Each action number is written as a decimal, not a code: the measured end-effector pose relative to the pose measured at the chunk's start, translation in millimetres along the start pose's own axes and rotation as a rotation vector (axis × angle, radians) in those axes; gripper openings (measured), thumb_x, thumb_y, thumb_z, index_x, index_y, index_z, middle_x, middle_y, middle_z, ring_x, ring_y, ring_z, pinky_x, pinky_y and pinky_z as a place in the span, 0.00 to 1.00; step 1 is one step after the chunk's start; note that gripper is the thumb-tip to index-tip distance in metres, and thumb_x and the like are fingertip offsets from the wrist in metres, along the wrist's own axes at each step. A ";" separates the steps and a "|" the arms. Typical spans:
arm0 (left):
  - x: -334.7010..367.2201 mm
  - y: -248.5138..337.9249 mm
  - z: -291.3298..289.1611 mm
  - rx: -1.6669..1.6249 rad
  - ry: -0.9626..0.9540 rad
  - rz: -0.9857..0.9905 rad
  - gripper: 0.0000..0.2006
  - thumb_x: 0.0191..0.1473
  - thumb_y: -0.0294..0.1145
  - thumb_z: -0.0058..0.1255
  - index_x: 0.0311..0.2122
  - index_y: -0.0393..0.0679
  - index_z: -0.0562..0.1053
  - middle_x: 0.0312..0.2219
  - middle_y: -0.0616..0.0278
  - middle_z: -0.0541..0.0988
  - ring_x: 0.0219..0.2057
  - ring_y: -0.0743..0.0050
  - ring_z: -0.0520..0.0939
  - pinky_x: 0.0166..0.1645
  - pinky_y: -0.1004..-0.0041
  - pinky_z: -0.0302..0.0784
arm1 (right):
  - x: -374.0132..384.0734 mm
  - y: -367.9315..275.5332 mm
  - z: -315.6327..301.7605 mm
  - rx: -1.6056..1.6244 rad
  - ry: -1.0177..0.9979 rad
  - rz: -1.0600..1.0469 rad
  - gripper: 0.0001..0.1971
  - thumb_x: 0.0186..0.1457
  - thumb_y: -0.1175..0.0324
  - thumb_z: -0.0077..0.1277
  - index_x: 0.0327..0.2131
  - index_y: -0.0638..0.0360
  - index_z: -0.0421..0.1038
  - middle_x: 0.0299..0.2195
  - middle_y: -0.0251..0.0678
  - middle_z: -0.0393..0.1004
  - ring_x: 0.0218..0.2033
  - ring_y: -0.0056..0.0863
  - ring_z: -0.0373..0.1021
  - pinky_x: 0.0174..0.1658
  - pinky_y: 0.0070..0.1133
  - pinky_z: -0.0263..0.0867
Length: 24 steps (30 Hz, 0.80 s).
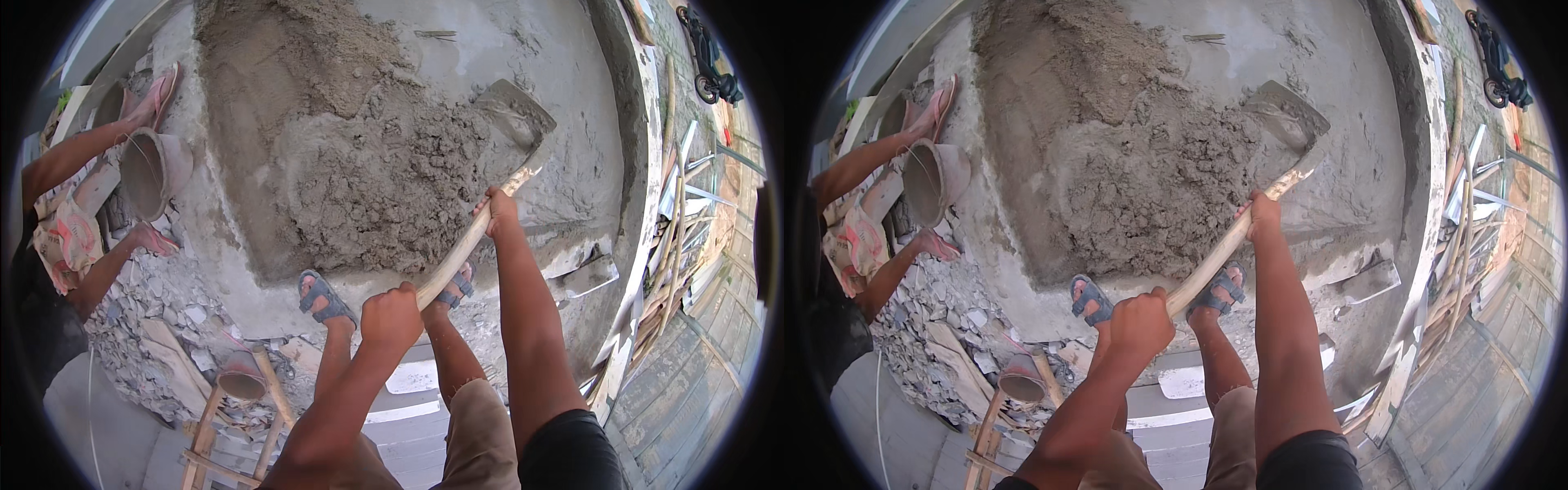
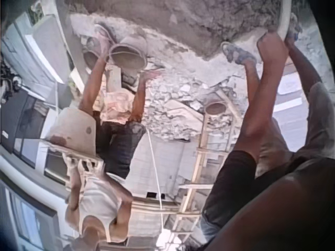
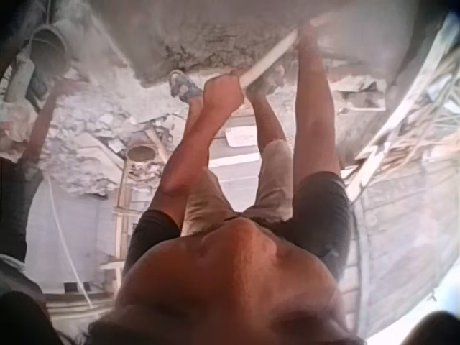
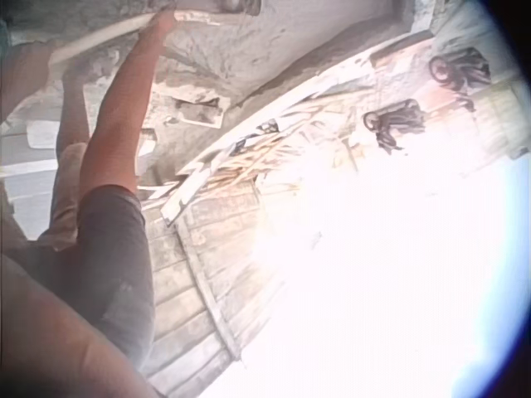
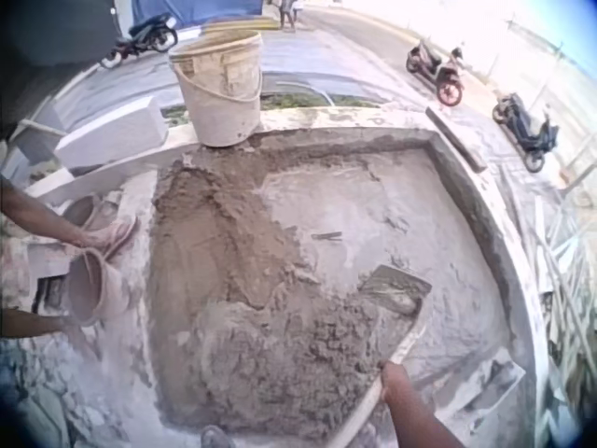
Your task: The person mixes wet concrete in a shallow pit using a hoe.
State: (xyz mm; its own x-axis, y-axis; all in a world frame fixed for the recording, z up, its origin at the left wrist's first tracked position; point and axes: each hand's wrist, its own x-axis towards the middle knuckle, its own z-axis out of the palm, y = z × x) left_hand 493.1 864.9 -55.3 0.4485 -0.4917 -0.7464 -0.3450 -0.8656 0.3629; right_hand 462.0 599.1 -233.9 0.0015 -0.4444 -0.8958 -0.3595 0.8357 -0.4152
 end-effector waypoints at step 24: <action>-152.4 -130.8 5.7 0.154 0.137 0.036 0.13 0.27 0.32 0.61 0.24 0.46 0.71 0.18 0.56 0.76 0.20 0.53 0.79 0.27 0.58 0.74 | -200.4 94.5 14.9 0.273 0.013 0.011 0.17 0.51 0.80 0.44 0.43 0.60 0.51 0.16 0.38 0.60 0.09 0.30 0.61 0.11 0.29 0.62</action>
State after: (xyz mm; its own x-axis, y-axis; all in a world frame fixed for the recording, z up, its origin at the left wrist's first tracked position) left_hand 465.2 1053.6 7.8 0.5380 -0.5393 -0.6479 -0.4801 -0.8278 0.2903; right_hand 441.6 772.0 -95.9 -0.0141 -0.4376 -0.8991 -0.0944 0.8957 -0.4345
